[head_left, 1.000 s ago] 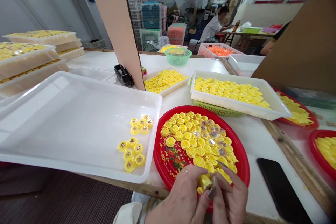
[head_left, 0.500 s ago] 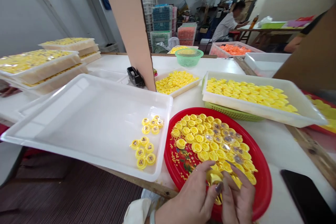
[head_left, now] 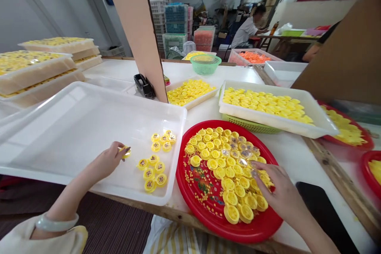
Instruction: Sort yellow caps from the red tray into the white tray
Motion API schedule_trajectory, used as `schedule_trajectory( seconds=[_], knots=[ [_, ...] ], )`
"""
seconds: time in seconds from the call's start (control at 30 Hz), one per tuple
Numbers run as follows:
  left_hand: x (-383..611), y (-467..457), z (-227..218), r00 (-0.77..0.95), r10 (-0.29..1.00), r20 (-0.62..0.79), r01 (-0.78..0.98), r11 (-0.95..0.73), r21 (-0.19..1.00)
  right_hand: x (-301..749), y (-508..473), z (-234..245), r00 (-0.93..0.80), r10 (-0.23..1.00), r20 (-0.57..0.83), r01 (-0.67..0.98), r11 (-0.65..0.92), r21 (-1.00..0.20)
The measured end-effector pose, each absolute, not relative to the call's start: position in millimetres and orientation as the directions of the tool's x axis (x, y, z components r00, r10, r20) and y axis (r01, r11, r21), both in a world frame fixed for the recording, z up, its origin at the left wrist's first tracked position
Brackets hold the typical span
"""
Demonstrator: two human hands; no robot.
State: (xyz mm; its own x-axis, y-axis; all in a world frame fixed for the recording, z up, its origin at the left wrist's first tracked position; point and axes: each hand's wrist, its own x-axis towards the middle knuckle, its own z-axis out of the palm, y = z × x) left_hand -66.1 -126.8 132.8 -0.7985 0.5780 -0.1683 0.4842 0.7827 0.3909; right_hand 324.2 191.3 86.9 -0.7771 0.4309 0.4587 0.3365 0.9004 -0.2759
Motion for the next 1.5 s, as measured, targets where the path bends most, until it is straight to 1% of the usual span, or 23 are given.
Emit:
schedule_trajectory(
  seconds=[0.07,0.1,0.17,0.2,0.27,0.33,0.37,0.4,0.43,0.47,0.5,0.53,0.57,0.6,0.67,0.73,0.8,0.9,0.97,1.03,1.17,1.33,1.5],
  knots=[
    [-80.6,-128.2,120.5,-0.72,0.617,-0.319,0.513,0.782,0.354,316.4,191.5,84.5,-0.838,0.318,0.443,0.282,0.948,-0.148],
    [-82.4,-127.6,115.6,-0.674,0.644,-0.361,0.539,0.764,0.355,312.3,190.2,83.2,-0.849,0.289,0.443,0.274,0.957,-0.1],
    [-80.1,-125.5,109.1,-0.625,0.693,-0.36,0.602,0.721,0.344,306.1,188.4,81.1,-0.845,0.284,0.453,0.298,0.954,-0.041],
    [-77.1,-124.5,107.9,-0.631,0.702,-0.332,0.625,0.713,0.319,304.3,188.9,80.5,-0.837,0.297,0.46,0.323,0.946,-0.024],
    [-67.6,-122.4,110.6,-0.702,0.678,-0.216,0.647,0.735,0.203,302.6,192.6,80.3,-0.823,0.327,0.464,0.372,0.928,0.005],
    [-50.4,-118.6,120.5,-0.777,0.629,-0.024,0.627,0.776,0.062,302.0,197.8,80.9,-0.828,0.345,0.442,0.4,0.916,0.034],
    [-37.6,-115.1,127.4,-0.781,0.619,0.083,0.623,0.781,0.042,301.6,200.0,81.3,-0.835,0.352,0.424,0.41,0.911,0.05],
    [-21.7,-110.2,134.5,-0.767,0.618,0.172,0.636,0.768,0.074,301.0,201.8,81.6,-0.842,0.357,0.405,0.416,0.907,0.067],
    [-3.0,-103.4,141.0,-0.737,0.633,0.235,0.673,0.72,0.17,300.2,203.1,81.5,-0.848,0.358,0.39,0.421,0.903,0.085],
    [18.0,-94.8,145.9,-0.702,0.66,0.267,0.711,0.627,0.32,299.4,204.0,81.2,-0.853,0.354,0.382,0.421,0.901,0.104],
    [40.0,-84.2,148.5,-0.666,0.7,0.257,0.718,0.509,0.474,298.7,204.7,80.6,-0.858,0.346,0.38,0.418,0.901,0.121],
    [61.7,-72.0,148.3,-0.614,0.764,0.196,0.701,0.415,0.58,298.2,205.3,79.8,-0.86,0.336,0.384,0.412,0.902,0.133],
    [81.8,-58.7,145.5,-0.553,0.823,0.127,0.685,0.363,0.631,297.9,206.0,78.9,-0.861,0.329,0.389,0.406,0.904,0.136],
    [99.2,-45.0,140.3,-0.502,0.862,0.067,0.686,0.35,0.637,298.0,206.8,78.0,-0.86,0.324,0.395,0.401,0.907,0.13],
    [123.3,-18.9,125.9,-0.442,0.897,-0.03,0.717,0.373,0.589,299.2,208.6,77.2,-0.853,0.328,0.407,0.397,0.913,0.096],
    [134.6,1.7,111.3,-0.417,0.906,-0.072,0.757,0.389,0.525,301.4,209.9,78.3,-0.837,0.335,0.432,0.388,0.921,0.036],
    [138.1,15.9,100.4,-0.399,0.914,-0.078,0.786,0.384,0.484,303.9,209.2,81.5,-0.811,0.341,0.476,0.359,0.932,-0.056],
    [139.9,28.5,92.6,-0.344,0.938,-0.05,0.845,0.332,0.419,307.4,202.7,88.2,-0.757,0.368,0.541,0.285,0.93,-0.233],
    [141.2,33.6,91.1,-0.304,0.952,-0.032,0.881,0.294,0.37,310.0,195.4,92.3,-0.725,0.414,0.551,0.262,0.905,-0.334],
    [141.5,35.9,91.2,-0.302,0.953,-0.028,0.891,0.293,0.346,313.1,187.4,95.1,-0.702,0.461,0.543,0.257,0.875,-0.41],
    [136.4,30.7,93.9,-0.315,0.947,-0.056,0.888,0.315,0.335,320.0,174.6,96.0,-0.672,0.517,0.53,0.256,0.834,-0.489],
    [129.1,20.2,94.9,-0.303,0.952,-0.051,0.875,0.298,0.381,322.3,166.0,93.5,-0.603,0.629,0.49,0.289,0.745,-0.601],
    [128.7,15.0,93.9,-0.302,0.953,-0.009,0.853,0.274,0.444,322.2,162.1,94.9,-0.57,0.679,0.462,0.316,0.7,-0.64]
  ],
)
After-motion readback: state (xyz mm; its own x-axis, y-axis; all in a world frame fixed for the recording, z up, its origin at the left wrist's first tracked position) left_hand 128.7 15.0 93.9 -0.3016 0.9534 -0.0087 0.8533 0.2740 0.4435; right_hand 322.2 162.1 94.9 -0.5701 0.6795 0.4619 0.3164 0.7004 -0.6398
